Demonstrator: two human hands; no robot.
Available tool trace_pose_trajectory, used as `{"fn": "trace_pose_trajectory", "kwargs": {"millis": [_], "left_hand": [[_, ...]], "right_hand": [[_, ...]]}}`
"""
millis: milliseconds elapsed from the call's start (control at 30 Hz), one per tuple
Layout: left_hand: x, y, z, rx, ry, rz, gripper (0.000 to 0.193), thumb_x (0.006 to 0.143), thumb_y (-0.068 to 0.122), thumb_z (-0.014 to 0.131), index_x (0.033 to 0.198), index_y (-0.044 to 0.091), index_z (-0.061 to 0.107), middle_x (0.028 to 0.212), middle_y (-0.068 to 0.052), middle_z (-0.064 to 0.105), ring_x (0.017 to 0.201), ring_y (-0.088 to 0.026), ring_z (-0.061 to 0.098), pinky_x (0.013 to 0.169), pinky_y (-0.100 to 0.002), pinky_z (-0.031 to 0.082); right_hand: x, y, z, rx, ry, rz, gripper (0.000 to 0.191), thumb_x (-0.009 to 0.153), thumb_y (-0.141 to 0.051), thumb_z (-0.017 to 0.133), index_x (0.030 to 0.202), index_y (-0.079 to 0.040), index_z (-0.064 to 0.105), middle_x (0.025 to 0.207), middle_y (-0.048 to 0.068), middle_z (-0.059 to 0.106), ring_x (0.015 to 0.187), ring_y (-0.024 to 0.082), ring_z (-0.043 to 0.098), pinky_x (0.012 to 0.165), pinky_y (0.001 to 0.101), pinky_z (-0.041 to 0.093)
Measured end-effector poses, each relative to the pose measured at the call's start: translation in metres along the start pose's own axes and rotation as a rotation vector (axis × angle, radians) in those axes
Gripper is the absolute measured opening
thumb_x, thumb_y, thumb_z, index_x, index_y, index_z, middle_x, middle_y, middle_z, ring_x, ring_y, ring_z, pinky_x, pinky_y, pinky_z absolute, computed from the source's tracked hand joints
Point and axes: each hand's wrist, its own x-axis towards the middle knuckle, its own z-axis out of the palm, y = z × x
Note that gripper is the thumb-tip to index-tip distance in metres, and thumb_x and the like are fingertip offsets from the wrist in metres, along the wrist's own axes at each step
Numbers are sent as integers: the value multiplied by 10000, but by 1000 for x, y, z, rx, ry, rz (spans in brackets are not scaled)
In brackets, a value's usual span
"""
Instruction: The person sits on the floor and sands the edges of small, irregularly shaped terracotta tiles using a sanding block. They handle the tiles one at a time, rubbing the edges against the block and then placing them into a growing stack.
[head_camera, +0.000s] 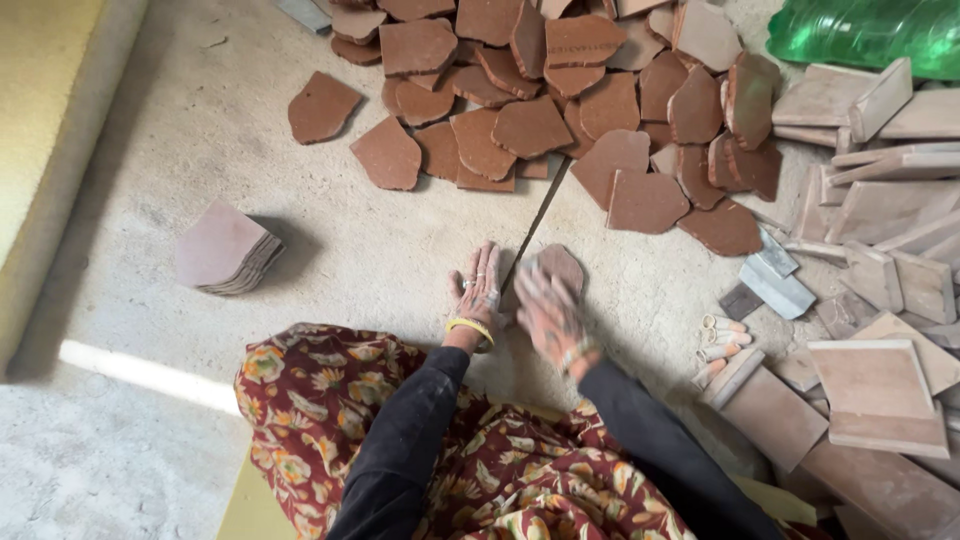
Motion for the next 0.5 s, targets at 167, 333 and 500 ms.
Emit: {"fn": "trace_pose_trajectory", "kwargs": {"millis": [167,333,500], "left_hand": [[-4,6,-6,117,-72,-49,1404,676,501,898,1643,177,-69,1733,-46,-106,1602,-265,-57,1216,-636,54],[3,5,-5,71,-187,-130,1435,632,598,888,1622,210,-75,1725,0,-119,1603,-231,-79,1241,-638,39],[5,-4,12,212,60,-11,1476,627,565,916,1682,181,-43,1759,-44,-83,1599,-260,-58,1184,-640,64]], "right_hand": [[-15,3,-3,-96,-150,-47,587,990,-360,454,1530,-136,402,1643,46,319,1531,208,252,1254,495,131],[15,10,-2,-96,-8,3,572,1039,-303,469,1552,-64,384,1657,111,296,1546,248,246,1257,475,154],[8,9,-2,-64,-51,-79,601,983,-323,493,1531,-97,400,1645,79,322,1537,228,266,1254,465,158]]}}
